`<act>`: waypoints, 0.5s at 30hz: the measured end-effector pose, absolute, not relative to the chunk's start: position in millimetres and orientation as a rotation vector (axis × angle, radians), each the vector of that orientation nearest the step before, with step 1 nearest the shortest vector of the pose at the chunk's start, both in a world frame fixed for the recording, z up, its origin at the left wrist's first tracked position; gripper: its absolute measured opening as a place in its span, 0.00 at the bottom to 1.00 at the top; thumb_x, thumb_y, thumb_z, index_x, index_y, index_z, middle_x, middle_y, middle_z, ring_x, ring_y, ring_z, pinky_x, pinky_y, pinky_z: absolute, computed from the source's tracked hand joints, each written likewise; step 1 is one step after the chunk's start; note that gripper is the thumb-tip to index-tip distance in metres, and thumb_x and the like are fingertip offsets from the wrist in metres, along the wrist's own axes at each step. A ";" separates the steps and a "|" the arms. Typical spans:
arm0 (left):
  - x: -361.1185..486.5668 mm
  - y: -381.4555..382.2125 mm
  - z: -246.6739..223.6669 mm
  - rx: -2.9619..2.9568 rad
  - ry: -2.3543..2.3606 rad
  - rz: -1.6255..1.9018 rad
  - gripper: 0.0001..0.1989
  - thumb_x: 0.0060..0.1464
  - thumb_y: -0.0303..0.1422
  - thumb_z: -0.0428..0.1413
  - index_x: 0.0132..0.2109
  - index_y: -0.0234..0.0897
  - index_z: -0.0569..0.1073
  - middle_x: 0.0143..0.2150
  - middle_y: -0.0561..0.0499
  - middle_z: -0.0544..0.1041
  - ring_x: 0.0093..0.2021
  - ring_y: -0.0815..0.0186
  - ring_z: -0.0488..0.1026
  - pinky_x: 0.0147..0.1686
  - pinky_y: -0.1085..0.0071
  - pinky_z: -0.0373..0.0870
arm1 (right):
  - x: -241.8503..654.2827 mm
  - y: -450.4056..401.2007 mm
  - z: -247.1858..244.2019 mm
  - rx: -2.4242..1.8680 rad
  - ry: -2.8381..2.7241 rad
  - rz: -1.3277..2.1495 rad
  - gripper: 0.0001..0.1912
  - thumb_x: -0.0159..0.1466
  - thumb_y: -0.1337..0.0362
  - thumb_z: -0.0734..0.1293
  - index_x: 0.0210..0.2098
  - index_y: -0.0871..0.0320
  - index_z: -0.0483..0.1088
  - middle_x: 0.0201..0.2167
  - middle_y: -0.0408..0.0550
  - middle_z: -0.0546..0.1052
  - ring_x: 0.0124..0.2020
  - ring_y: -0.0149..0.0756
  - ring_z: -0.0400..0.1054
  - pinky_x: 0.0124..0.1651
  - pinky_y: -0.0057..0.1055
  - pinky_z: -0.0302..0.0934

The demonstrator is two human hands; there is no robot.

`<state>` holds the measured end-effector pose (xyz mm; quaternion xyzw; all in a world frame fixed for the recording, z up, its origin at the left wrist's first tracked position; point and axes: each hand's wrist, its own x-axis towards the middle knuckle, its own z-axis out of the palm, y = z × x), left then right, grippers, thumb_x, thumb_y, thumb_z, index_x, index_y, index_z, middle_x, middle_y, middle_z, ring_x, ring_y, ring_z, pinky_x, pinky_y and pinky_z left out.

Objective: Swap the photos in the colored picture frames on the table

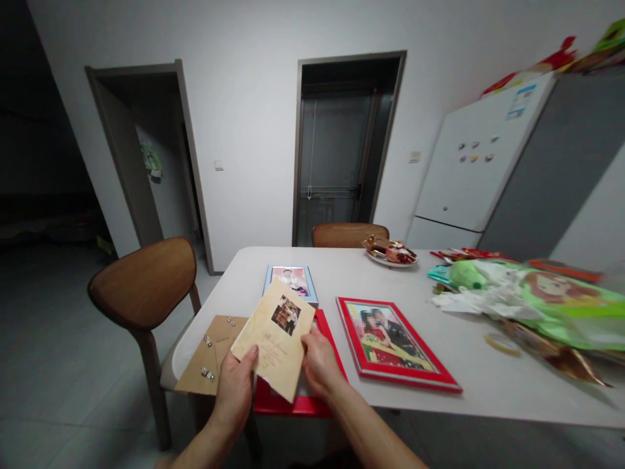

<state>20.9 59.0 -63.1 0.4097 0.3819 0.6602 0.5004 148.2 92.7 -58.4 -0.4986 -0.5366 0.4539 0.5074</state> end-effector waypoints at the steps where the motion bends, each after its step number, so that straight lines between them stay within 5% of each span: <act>1: 19.5 59.8 -64.9 1.006 0.939 1.583 0.21 0.49 0.32 0.49 0.51 0.31 0.61 0.48 0.41 0.70 0.48 0.60 0.67 0.45 0.65 0.65 | 157.0 93.6 -55.5 -1.242 -1.304 1.095 0.20 0.51 0.68 0.50 0.42 0.62 0.62 0.34 0.53 0.75 0.30 0.35 0.70 0.27 0.27 0.63; 9: 10.7 54.4 -81.9 1.619 1.313 1.223 0.21 0.44 0.26 0.49 0.49 0.31 0.64 0.52 0.40 0.66 0.53 0.59 0.61 0.54 0.59 0.55 | 201.0 106.5 -53.7 -1.387 -1.364 1.187 0.25 0.50 0.72 0.50 0.47 0.64 0.61 0.29 0.52 0.76 0.26 0.36 0.70 0.26 0.27 0.61; 15: 15.1 45.5 -89.0 1.989 1.378 1.080 0.23 0.41 0.23 0.49 0.49 0.31 0.66 0.54 0.40 0.63 0.54 0.58 0.59 0.54 0.58 0.55 | 197.4 122.7 -72.9 -1.592 -1.538 0.865 0.22 0.52 0.70 0.52 0.43 0.62 0.67 0.29 0.50 0.76 0.28 0.36 0.70 0.29 0.26 0.60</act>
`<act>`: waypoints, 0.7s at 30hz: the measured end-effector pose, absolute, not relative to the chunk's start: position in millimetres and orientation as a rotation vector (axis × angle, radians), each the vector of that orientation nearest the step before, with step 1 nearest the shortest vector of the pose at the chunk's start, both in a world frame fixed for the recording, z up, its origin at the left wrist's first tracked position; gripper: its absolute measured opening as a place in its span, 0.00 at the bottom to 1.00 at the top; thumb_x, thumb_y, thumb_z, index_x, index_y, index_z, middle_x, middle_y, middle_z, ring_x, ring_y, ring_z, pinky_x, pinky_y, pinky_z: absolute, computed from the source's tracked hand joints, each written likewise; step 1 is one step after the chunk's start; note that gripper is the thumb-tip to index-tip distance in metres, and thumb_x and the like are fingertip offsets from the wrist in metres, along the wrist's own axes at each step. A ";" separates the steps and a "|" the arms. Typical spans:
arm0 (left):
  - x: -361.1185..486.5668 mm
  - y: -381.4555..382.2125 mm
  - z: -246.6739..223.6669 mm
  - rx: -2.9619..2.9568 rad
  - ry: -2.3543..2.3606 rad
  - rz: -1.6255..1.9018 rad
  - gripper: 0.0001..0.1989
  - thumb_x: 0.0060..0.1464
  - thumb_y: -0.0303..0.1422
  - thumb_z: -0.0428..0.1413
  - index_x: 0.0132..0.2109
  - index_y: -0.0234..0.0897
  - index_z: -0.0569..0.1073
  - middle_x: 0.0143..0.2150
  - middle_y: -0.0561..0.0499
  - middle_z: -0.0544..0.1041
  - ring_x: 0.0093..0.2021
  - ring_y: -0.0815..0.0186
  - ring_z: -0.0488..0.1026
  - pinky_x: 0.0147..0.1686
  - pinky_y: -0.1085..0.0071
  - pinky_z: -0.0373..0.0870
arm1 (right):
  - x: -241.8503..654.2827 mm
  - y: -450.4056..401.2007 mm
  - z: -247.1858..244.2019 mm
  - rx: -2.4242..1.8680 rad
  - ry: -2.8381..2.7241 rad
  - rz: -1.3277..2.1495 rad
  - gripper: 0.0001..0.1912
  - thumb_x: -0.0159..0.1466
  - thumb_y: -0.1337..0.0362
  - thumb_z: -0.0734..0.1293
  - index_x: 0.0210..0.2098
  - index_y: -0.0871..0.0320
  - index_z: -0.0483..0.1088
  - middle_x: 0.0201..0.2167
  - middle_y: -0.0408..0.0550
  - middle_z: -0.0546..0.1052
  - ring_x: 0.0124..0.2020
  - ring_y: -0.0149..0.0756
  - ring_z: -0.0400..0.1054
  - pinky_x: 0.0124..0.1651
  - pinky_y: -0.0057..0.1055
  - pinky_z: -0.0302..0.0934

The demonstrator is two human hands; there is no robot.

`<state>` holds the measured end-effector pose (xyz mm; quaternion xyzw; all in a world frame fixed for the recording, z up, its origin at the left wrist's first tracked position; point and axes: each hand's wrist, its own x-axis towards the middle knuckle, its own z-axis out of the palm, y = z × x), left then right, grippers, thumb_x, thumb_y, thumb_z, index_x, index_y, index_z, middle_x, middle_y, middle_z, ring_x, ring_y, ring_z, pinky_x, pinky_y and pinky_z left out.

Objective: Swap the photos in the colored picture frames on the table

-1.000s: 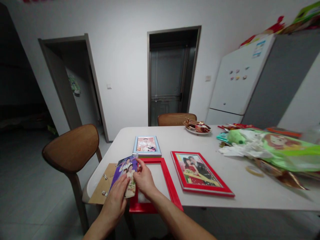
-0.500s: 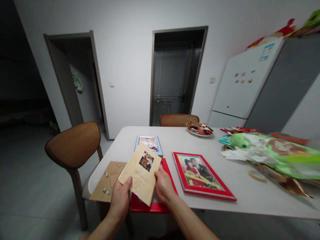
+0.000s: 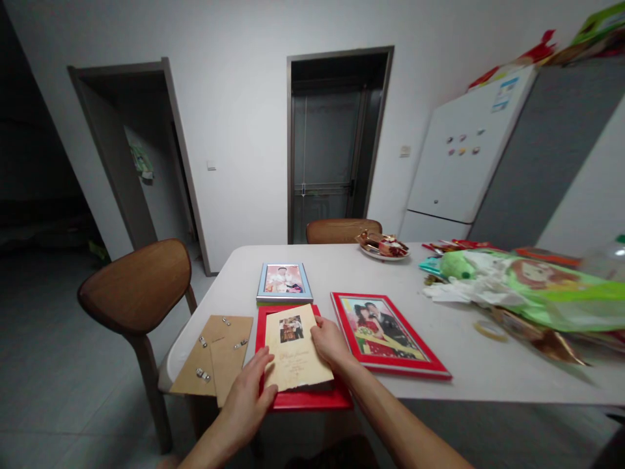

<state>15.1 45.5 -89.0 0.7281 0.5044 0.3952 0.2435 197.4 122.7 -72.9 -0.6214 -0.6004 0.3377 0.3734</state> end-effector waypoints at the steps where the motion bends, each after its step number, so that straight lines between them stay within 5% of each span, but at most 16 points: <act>1: 14.5 46.0 -90.8 2.013 1.375 1.078 0.23 0.41 0.23 0.49 0.48 0.31 0.66 0.54 0.40 0.63 0.55 0.58 0.59 0.54 0.58 0.56 | 197.5 124.3 -73.7 -1.616 -1.568 0.797 0.22 0.52 0.70 0.53 0.43 0.61 0.67 0.30 0.50 0.76 0.29 0.36 0.69 0.30 0.26 0.60; 11: 11.5 45.9 -91.5 2.116 1.364 1.058 0.21 0.43 0.25 0.49 0.48 0.33 0.67 0.53 0.41 0.65 0.54 0.57 0.59 0.53 0.56 0.57 | 197.6 119.8 -68.1 -1.956 -1.940 0.079 0.16 0.56 0.62 0.55 0.36 0.64 0.68 0.33 0.57 0.72 0.33 0.40 0.66 0.32 0.29 0.55; 21: -94.8 46.5 -89.0 2.228 1.815 0.699 0.33 0.34 0.26 0.55 0.53 0.34 0.61 0.57 0.40 0.58 0.58 0.52 0.50 0.54 0.52 0.49 | 159.5 99.2 -57.8 -1.606 -2.073 0.081 0.16 0.58 0.62 0.56 0.43 0.61 0.66 0.40 0.55 0.68 0.41 0.38 0.60 0.43 0.31 0.51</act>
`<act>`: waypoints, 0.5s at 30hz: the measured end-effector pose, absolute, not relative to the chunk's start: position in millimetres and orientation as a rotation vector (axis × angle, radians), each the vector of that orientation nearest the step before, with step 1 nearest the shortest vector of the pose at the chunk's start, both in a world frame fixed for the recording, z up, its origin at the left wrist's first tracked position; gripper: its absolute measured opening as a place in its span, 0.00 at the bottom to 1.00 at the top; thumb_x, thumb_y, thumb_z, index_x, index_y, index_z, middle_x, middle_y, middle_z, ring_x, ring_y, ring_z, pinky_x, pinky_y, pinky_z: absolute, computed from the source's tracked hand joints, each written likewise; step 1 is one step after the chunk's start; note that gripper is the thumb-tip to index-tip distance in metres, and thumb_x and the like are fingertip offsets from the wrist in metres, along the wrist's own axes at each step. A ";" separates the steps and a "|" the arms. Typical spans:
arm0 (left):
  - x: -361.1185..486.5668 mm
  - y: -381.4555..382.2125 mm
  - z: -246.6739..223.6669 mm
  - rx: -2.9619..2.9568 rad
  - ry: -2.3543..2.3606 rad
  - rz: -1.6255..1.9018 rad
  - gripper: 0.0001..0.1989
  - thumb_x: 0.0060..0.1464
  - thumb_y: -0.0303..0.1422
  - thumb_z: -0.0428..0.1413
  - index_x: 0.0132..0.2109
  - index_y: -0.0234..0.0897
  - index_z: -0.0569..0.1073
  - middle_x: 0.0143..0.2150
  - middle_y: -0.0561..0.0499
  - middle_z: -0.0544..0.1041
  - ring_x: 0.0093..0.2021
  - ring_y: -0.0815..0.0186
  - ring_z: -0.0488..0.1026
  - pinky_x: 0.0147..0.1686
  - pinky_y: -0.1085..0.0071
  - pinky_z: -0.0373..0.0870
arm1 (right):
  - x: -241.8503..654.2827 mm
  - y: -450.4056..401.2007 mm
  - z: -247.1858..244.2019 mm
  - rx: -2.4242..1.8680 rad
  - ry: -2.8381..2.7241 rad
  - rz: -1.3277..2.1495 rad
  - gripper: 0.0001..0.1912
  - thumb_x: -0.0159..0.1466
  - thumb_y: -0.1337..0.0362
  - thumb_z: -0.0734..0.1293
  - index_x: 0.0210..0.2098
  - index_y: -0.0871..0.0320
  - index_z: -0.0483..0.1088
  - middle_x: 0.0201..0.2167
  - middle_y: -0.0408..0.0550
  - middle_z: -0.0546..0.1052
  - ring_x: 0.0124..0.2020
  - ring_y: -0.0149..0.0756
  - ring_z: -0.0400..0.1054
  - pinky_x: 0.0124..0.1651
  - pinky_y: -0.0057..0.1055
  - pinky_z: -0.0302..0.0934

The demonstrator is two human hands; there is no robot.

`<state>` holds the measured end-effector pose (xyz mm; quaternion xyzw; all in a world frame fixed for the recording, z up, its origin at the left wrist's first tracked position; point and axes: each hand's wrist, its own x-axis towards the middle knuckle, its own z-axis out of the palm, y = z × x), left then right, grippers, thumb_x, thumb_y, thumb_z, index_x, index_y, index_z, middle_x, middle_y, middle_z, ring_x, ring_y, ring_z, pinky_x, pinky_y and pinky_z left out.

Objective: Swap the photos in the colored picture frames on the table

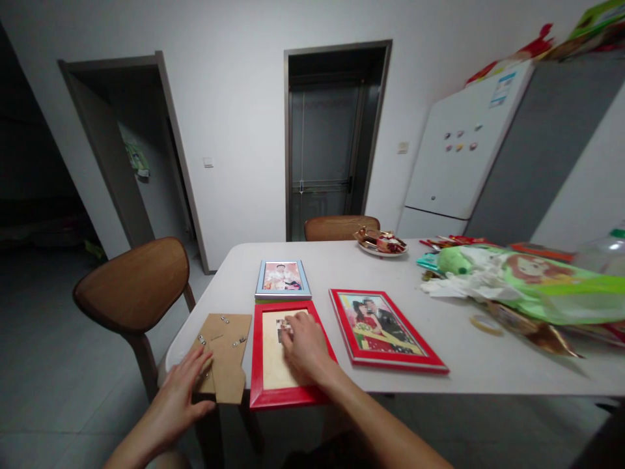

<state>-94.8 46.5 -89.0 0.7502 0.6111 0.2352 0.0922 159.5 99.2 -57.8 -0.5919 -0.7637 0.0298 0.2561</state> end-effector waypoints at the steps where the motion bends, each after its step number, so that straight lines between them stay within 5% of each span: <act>1: -103.2 49.6 -91.8 2.225 1.885 0.691 0.31 0.34 0.26 0.55 0.52 0.33 0.62 0.56 0.40 0.60 0.58 0.52 0.52 0.54 0.53 0.51 | 147.5 93.4 -57.5 -1.518 -2.121 0.137 0.16 0.58 0.62 0.56 0.43 0.60 0.66 0.40 0.54 0.68 0.41 0.37 0.60 0.43 0.31 0.51; 8: -114.1 60.1 -97.6 2.276 1.958 0.924 0.19 0.37 0.26 0.51 0.42 0.36 0.68 0.46 0.44 0.71 0.48 0.58 0.66 0.48 0.61 0.62 | 67.8 67.9 -61.8 -1.247 -2.308 0.277 0.25 0.48 0.49 0.64 0.41 0.56 0.66 0.38 0.52 0.67 0.41 0.43 0.58 0.43 0.39 0.52; 15: -89.1 50.9 -80.2 2.313 1.829 1.227 0.15 0.43 0.28 0.50 0.41 0.38 0.69 0.46 0.46 0.72 0.47 0.58 0.67 0.48 0.59 0.64 | 92.2 69.6 -48.4 -1.133 -2.047 0.585 0.28 0.45 0.66 0.66 0.47 0.58 0.64 0.41 0.50 0.68 0.43 0.39 0.60 0.46 0.34 0.56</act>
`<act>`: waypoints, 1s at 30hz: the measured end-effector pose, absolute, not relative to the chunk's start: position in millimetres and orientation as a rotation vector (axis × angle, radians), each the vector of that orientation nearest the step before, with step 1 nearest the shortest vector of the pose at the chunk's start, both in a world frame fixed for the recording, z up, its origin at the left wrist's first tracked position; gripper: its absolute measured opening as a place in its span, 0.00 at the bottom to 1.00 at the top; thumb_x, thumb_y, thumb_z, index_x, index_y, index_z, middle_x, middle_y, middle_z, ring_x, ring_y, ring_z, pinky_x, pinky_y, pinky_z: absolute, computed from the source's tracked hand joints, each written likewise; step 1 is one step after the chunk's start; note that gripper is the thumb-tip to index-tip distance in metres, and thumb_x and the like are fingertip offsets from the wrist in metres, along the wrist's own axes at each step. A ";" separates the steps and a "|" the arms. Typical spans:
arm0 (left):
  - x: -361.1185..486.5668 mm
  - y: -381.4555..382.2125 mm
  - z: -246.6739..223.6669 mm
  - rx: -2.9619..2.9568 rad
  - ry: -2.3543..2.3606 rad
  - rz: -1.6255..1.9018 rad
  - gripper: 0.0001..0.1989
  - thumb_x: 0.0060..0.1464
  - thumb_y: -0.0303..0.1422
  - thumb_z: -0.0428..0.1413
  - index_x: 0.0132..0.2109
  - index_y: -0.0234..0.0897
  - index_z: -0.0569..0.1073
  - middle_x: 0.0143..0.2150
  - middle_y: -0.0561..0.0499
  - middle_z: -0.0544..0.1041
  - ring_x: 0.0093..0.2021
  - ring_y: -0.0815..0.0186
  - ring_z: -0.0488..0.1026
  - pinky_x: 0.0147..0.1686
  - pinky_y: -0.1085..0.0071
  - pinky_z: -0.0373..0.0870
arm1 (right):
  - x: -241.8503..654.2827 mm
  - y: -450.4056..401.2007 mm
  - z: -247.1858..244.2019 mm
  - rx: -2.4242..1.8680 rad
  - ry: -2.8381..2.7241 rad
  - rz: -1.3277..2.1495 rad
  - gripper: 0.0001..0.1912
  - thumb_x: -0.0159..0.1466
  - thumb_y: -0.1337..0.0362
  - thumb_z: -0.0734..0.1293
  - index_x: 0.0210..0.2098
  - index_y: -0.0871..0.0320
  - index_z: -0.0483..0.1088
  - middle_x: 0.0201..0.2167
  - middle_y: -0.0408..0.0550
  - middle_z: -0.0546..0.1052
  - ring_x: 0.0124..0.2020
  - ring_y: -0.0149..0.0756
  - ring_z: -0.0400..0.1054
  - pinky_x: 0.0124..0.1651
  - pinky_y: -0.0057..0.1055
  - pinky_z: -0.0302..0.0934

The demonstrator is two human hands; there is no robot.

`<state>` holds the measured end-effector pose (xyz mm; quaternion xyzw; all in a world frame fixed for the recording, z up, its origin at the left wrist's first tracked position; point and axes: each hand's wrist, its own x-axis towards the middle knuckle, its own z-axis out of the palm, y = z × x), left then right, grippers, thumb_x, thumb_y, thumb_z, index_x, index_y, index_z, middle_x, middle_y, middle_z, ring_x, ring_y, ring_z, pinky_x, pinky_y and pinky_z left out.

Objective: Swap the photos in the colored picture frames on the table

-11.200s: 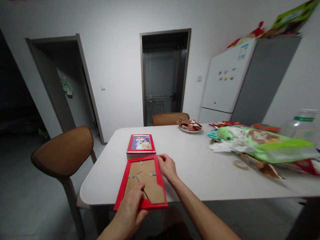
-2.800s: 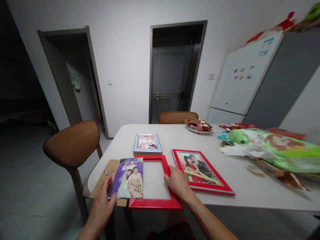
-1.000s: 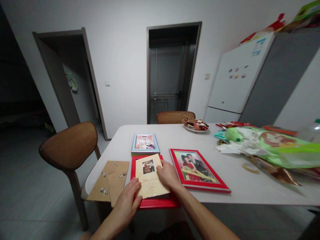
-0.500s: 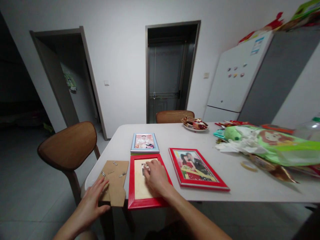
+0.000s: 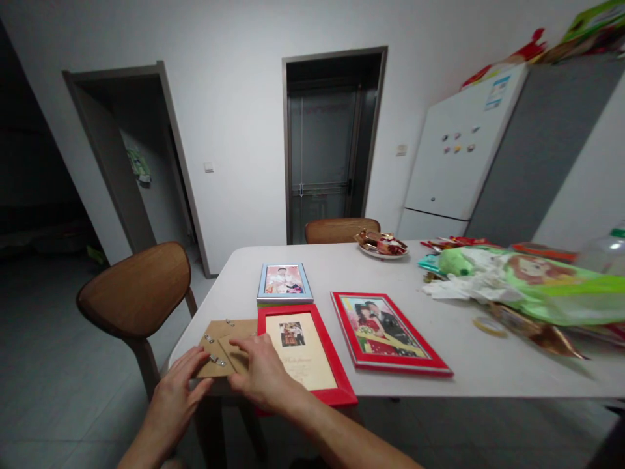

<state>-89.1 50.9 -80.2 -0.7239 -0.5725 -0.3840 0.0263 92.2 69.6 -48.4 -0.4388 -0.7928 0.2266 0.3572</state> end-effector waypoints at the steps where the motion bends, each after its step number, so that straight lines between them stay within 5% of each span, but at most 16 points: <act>1: -81.3 48.0 -77.6 -2.269 -1.727 -1.209 0.16 0.44 0.28 0.49 0.43 0.37 0.69 0.47 0.45 0.71 0.48 0.58 0.67 0.48 0.59 0.64 | 102.4 66.7 -43.1 -1.099 -2.036 0.607 0.27 0.45 0.67 0.66 0.46 0.59 0.65 0.41 0.50 0.69 0.43 0.38 0.61 0.46 0.34 0.56; 9: -5.4 32.4 -60.1 -2.509 -1.414 -1.265 0.17 0.51 0.27 0.47 0.49 0.31 0.65 0.54 0.39 0.63 0.57 0.57 0.55 0.52 0.56 0.58 | 180.8 42.5 -7.0 -1.099 -2.059 0.400 0.17 0.51 0.68 0.61 0.41 0.55 0.68 0.47 0.50 0.67 0.50 0.37 0.58 0.52 0.38 0.53; 20: 50.0 47.9 -70.0 -3.041 -1.467 -0.671 0.22 0.48 0.28 0.52 0.52 0.29 0.62 0.56 0.38 0.60 0.57 0.56 0.54 0.55 0.59 0.54 | 241.8 38.5 -54.2 -1.409 -2.093 0.294 0.15 0.50 0.68 0.61 0.36 0.58 0.71 0.43 0.53 0.70 0.46 0.41 0.62 0.49 0.43 0.55; 25: 40.8 52.6 -68.5 -2.982 -1.540 -0.566 0.20 0.51 0.32 0.49 0.52 0.36 0.61 0.56 0.43 0.61 0.57 0.57 0.54 0.55 0.52 0.47 | 235.1 47.6 -70.7 -1.318 -2.131 0.233 0.14 0.51 0.69 0.60 0.36 0.58 0.71 0.42 0.54 0.70 0.45 0.40 0.62 0.47 0.41 0.57; 30: 31.9 59.0 -70.2 -2.965 -1.582 -0.558 0.19 0.53 0.33 0.47 0.52 0.38 0.61 0.57 0.45 0.60 0.57 0.60 0.54 0.55 0.56 0.47 | 225.8 61.0 -86.0 -1.263 -2.139 0.144 0.14 0.51 0.70 0.60 0.37 0.59 0.70 0.41 0.54 0.69 0.44 0.40 0.61 0.46 0.41 0.57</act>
